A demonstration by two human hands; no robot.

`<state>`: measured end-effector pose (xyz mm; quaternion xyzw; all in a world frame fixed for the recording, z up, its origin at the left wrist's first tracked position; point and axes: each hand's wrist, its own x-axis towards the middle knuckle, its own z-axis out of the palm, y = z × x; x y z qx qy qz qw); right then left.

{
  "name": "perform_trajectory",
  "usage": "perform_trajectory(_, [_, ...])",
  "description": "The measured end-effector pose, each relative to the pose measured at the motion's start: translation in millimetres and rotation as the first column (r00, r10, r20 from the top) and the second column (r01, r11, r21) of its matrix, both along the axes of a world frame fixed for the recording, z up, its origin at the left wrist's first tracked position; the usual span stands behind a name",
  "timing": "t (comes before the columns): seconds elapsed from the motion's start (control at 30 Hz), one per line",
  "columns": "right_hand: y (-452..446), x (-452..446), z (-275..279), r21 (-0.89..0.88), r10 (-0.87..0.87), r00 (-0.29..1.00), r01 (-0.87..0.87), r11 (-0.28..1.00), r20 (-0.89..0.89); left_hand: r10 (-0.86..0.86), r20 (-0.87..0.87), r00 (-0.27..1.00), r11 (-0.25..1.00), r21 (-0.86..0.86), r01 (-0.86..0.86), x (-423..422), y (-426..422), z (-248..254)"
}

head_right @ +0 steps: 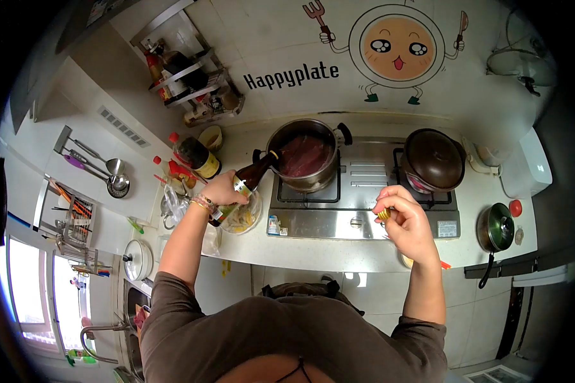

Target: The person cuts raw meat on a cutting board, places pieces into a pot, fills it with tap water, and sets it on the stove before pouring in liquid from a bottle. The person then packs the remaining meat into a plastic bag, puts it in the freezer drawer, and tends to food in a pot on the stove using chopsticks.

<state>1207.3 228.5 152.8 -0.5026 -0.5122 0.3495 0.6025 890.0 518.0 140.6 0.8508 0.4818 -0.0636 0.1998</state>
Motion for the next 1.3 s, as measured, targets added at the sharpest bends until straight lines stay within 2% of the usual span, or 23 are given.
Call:
perform_trajectory(0.1, [-0.3,0.5,-1.1,-0.007,0.001,1.0,-0.001,1.0,-0.009,-0.01,-0.016,1.0,1.0,-0.016,0.01,4.8,-3.6,8.6])
perform_trajectory(0.2, [-0.8,0.3,-2.8,-0.008,0.002,1.0,-0.002,1.0,-0.018,0.003,0.064,0.998,0.999,-0.033,0.0,3.5,0.1,5.1])
perform_trajectory(0.43, [-2.4,-5.7,-9.5,0.033,0.028,0.997,-0.025,0.999,-0.069,0.107,0.414,0.904,0.989,-0.141,-0.052,7.0,0.2,5.4])
perform_trajectory(0.53, [-0.1,-11.9,-11.9,0.065,0.047,0.99,-0.039,0.997,-0.131,0.125,0.59,0.798,0.986,-0.162,-0.035,9.8,2.9,0.2])
perform_trajectory(0.57, [0.6,-15.3,-11.1,0.061,0.042,0.99,-0.034,0.998,-0.134,0.169,0.636,0.753,0.975,-0.217,-0.035,10.9,-1.1,1.7])
perform_trajectory(0.67, [5.0,-26.2,-8.5,0.061,0.036,0.989,-0.027,0.998,-0.144,0.189,0.784,0.591,0.971,-0.241,0.008,14.1,-15.0,6.0])
perform_trajectory(0.7, [8.3,-28.9,-9.9,0.066,0.04,0.988,-0.031,0.997,-0.148,0.264,0.771,0.579,0.945,-0.326,0.002,13.9,-26.7,15.6])
perform_trajectory(0.8, [23.6,-46.1,-7.5,0.103,0.086,0.98,-0.069,0.992,-0.177,0.004,0.816,0.578,0.987,-0.094,0.127,-1.5,-41.3,8.1])
perform_trajectory(0.87, [38.7,-65.7,1.2,0.144,0.139,0.979,-0.118,0.983,-0.152,0.016,0.82,0.573,0.971,-0.149,0.186,-19.1,-59.3,-2.8])
perform_trajectory(0.9, [44.9,-77.4,6.4,0.155,0.173,0.975,-0.151,0.976,-0.138,-0.014,0.78,0.626,0.968,-0.146,0.203,-27.8,-71.4,-3.1])
perform_trajectory(1.0, [58.9,-120.0,13.9,0.148,0.3,0.952,-0.289,0.946,-0.057,-0.065,0.681,0.729,0.962,-0.152,0.228,-58.9,-112.8,-6.4])
perform_trajectory(1.07, [60.6,-148.0,19.0,0.078,0.36,0.926,-0.37,0.926,0.115,-0.08,0.641,0.763,0.944,-0.197,0.265,-87.4,-132.6,-27.1])
perform_trajectory(1.1, [62.1,-160.1,15.9,0.068,0.374,0.887,-0.405,0.912,0.271,-0.063,0.642,0.764,0.926,-0.248,0.285,-100.4,-143.7,-28.0])
perform_trajectory(1.13, [62.6,-173.7,12.1,0.057,0.408,0.859,-0.445,0.894,0.31,-0.043,0.644,0.764,0.905,-0.299,0.303,-114.1,-154.6,-29.1])
perform_trajectory(1.2, [59.2,-200.3,13.7,0.053,0.45,0.778,-0.522,0.851,0.439,0.002,0.654,0.756,0.88,-0.36,0.309,-147.8,-168.1,-50.6])
perform_trajectory(1.27, [59.3,-227.9,12.8,0.063,0.478,0.653,-0.626,0.777,0.587,-0.008,0.596,0.803,0.888,-0.365,0.28,-183.0,-183.8,-57.6])
perform_trajectory(1.3, [59.5,-241.9,13.0,0.068,0.466,0.548,-0.695,0.715,0.694,0.0,0.596,0.803,0.873,-0.392,0.291,-199.3,-190.8,-62.0])
